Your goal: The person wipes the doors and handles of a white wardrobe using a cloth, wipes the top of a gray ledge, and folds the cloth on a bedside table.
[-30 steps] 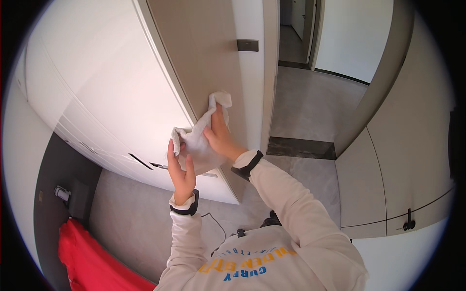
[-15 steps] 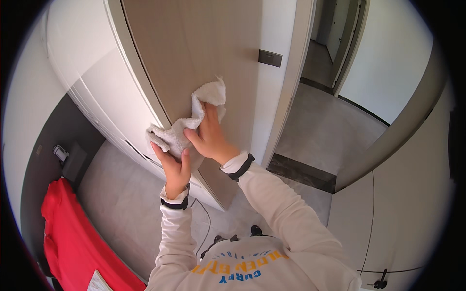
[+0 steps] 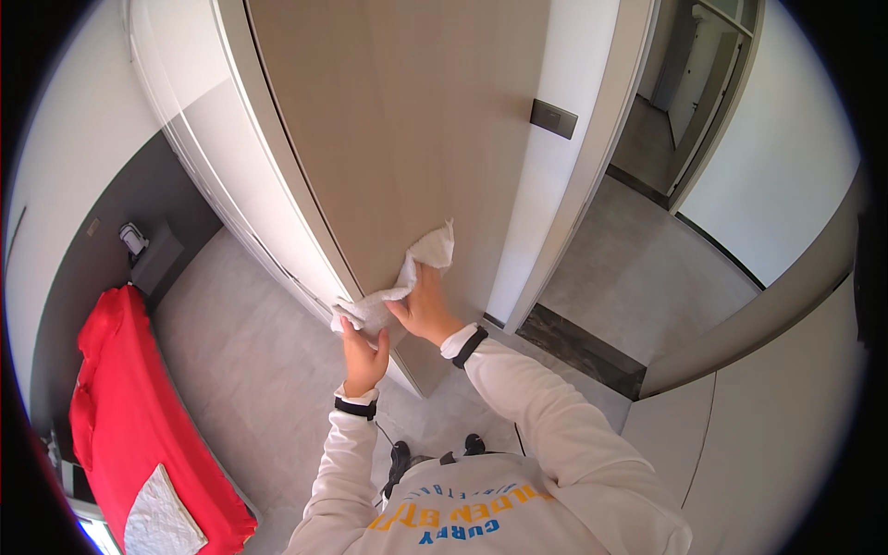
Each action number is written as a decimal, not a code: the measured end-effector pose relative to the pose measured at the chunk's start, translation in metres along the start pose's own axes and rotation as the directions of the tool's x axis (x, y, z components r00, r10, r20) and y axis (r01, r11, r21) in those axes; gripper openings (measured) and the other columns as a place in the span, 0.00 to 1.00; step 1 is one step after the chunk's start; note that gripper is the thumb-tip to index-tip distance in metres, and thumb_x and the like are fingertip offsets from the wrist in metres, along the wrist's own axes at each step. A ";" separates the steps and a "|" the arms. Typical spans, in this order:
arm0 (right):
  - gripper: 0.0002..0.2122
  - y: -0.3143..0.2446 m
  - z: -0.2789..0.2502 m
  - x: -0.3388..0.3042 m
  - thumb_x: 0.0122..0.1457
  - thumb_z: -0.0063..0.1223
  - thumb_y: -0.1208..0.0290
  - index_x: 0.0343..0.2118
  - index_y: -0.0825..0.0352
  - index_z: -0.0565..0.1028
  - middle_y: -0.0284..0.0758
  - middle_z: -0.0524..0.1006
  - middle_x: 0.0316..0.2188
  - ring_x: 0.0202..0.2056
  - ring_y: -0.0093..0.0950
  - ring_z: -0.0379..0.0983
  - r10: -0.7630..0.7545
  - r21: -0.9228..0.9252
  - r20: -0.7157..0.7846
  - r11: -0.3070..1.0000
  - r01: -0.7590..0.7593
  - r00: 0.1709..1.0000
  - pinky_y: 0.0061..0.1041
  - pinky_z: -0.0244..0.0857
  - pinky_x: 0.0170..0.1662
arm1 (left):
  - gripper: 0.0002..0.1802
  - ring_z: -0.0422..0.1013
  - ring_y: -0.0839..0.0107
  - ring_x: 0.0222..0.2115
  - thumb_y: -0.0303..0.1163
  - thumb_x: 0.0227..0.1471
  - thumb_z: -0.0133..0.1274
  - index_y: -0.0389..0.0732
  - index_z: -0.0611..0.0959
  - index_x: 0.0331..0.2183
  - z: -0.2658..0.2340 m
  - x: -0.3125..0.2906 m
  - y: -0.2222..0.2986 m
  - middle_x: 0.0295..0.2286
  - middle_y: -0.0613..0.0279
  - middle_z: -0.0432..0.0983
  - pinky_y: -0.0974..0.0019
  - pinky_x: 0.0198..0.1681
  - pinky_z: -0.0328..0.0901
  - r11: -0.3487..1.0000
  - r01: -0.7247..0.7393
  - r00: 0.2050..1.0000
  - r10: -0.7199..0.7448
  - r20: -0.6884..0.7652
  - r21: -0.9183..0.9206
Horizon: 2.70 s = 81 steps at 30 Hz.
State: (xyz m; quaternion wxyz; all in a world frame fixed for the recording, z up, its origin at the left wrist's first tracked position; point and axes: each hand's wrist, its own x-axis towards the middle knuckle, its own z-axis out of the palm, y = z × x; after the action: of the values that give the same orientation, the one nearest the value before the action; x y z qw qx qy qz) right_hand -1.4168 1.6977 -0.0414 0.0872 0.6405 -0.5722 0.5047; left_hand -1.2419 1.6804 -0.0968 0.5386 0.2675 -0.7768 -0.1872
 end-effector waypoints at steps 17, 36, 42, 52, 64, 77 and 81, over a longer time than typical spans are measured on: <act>0.29 -0.062 0.002 -0.016 0.50 0.61 0.65 0.52 0.72 0.64 0.47 0.69 0.46 0.43 0.47 0.64 -0.169 -0.050 0.009 0.984 0.170 0.986 0.43 0.60 0.45 | 0.37 0.58 0.50 0.58 0.19 0.51 0.50 0.31 0.55 0.60 -0.031 0.013 0.001 0.56 0.42 0.60 0.58 0.59 0.54 0.942 0.251 0.964 -0.222 0.149 -0.222; 0.33 -0.112 -0.025 0.084 0.52 0.55 0.68 0.59 0.77 0.57 0.56 0.57 0.58 0.59 0.58 0.51 -0.122 -0.007 -0.223 0.992 0.124 0.967 0.50 0.45 0.61 | 0.42 0.62 0.49 0.55 0.26 0.51 0.53 0.25 0.52 0.61 -0.088 0.143 0.062 0.54 0.38 0.62 0.57 0.58 0.54 0.921 -0.230 0.942 0.292 0.167 -0.315; 0.42 -0.085 -0.009 0.053 0.51 0.56 0.67 0.63 0.79 0.45 0.58 0.47 0.62 0.63 0.55 0.43 0.061 0.086 -0.222 0.995 -0.043 0.973 0.45 0.39 0.65 | 0.41 0.68 0.50 0.46 0.25 0.49 0.55 0.26 0.55 0.60 -0.078 0.122 0.047 0.47 0.37 0.68 0.58 0.51 0.61 0.928 -0.223 0.946 0.280 0.164 -0.299; 0.39 -0.078 0.041 -0.036 0.51 0.57 0.69 0.61 0.79 0.48 0.58 0.53 0.59 0.61 0.55 0.49 0.341 0.006 -0.150 0.939 -0.344 0.928 0.43 0.45 0.63 | 0.39 0.68 0.47 0.46 0.23 0.49 0.53 0.26 0.57 0.60 -0.065 0.047 0.001 0.48 0.37 0.68 0.58 0.49 0.63 0.941 0.014 0.929 0.113 0.353 -0.339; 0.40 -0.082 0.026 -0.033 0.48 0.63 0.69 0.60 0.79 0.51 0.59 0.54 0.59 0.60 0.55 0.52 0.268 -0.012 -0.125 0.962 -0.272 0.955 0.41 0.52 0.61 | 0.40 0.56 0.47 0.60 0.17 0.48 0.47 0.29 0.53 0.62 -0.061 0.017 -0.006 0.60 0.38 0.54 0.56 0.60 0.53 0.917 0.219 0.927 -0.090 0.363 -0.333; 0.33 -0.068 -0.046 0.016 0.54 0.55 0.68 0.62 0.69 0.55 0.51 0.58 0.60 0.60 0.52 0.52 0.271 0.279 -0.096 0.931 -0.235 0.958 0.43 0.52 0.61 | 0.19 0.67 0.75 0.44 0.18 0.56 0.50 0.36 0.69 0.50 -0.062 0.096 0.076 0.44 0.62 0.69 0.71 0.50 0.63 0.862 0.118 0.993 -0.118 0.032 -0.493; 0.32 -0.076 -0.056 0.007 0.53 0.54 0.70 0.61 0.69 0.57 0.49 0.60 0.58 0.58 0.52 0.55 0.241 0.117 0.066 0.962 -0.247 0.968 0.43 0.54 0.60 | 0.13 0.67 0.76 0.42 0.18 0.55 0.50 0.36 0.73 0.44 -0.063 0.090 0.068 0.41 0.62 0.68 0.72 0.47 0.63 0.856 0.218 0.976 -0.202 0.085 -0.468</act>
State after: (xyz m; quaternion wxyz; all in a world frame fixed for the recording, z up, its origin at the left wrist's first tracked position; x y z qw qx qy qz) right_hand -1.3861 1.7568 0.0255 -0.0305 0.5822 -0.6162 0.5296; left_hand -1.2219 1.6784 0.0308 0.5511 0.2072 -0.6821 -0.4337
